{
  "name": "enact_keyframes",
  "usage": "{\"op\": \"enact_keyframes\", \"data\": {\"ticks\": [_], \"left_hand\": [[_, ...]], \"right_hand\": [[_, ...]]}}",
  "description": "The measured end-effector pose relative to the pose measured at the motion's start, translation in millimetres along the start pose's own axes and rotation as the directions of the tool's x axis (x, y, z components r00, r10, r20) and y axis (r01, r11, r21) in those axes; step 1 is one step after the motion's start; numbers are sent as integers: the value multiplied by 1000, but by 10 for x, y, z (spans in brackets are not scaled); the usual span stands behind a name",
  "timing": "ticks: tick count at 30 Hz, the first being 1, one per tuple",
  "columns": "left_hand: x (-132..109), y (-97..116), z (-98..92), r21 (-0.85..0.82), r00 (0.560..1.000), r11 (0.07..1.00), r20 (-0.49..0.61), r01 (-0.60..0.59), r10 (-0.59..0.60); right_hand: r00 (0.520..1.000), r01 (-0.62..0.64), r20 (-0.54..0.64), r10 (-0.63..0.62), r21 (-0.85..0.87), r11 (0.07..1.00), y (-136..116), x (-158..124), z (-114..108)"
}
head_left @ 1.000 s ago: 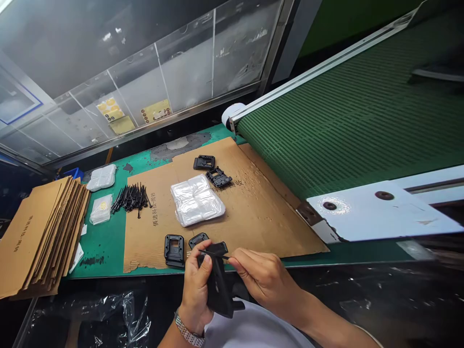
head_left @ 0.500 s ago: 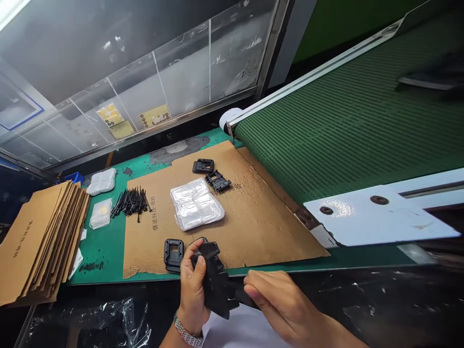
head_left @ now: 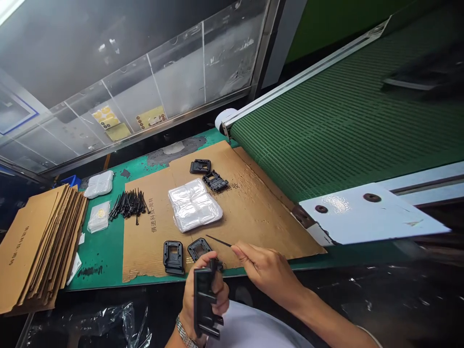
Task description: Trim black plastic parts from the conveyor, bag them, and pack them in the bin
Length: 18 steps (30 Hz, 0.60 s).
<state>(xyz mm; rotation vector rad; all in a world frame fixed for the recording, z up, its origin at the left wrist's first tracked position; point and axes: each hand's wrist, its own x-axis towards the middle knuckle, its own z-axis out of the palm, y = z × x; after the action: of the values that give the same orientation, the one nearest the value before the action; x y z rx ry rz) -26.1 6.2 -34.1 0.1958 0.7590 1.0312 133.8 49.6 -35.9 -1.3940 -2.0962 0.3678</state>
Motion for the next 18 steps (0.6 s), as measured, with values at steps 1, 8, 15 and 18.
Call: {"op": "enact_keyframes", "data": {"ticks": [1, 8, 15, 18], "left_hand": [[-15, 3, -3, -56, 998, 996, 19, 68, -67], [-82, -20, 25, -206, 975, 959, -67, 193, -211], [-6, -3, 34, -391, 939, 859, 51, 331, -339], [15, 3, -6, -394, 938, 857, 46, 332, -343]], "right_hand": [[998, -60, 6, 60, -41, 997, 105, 16, 62], [885, -431, 1, 466, -379, 819, 1018, 46, 477], [814, -554, -46, 579, -361, 750, 1312, -18, 624], [840, -521, 10, 543, -264, 811, 1160, 10, 605]]}}
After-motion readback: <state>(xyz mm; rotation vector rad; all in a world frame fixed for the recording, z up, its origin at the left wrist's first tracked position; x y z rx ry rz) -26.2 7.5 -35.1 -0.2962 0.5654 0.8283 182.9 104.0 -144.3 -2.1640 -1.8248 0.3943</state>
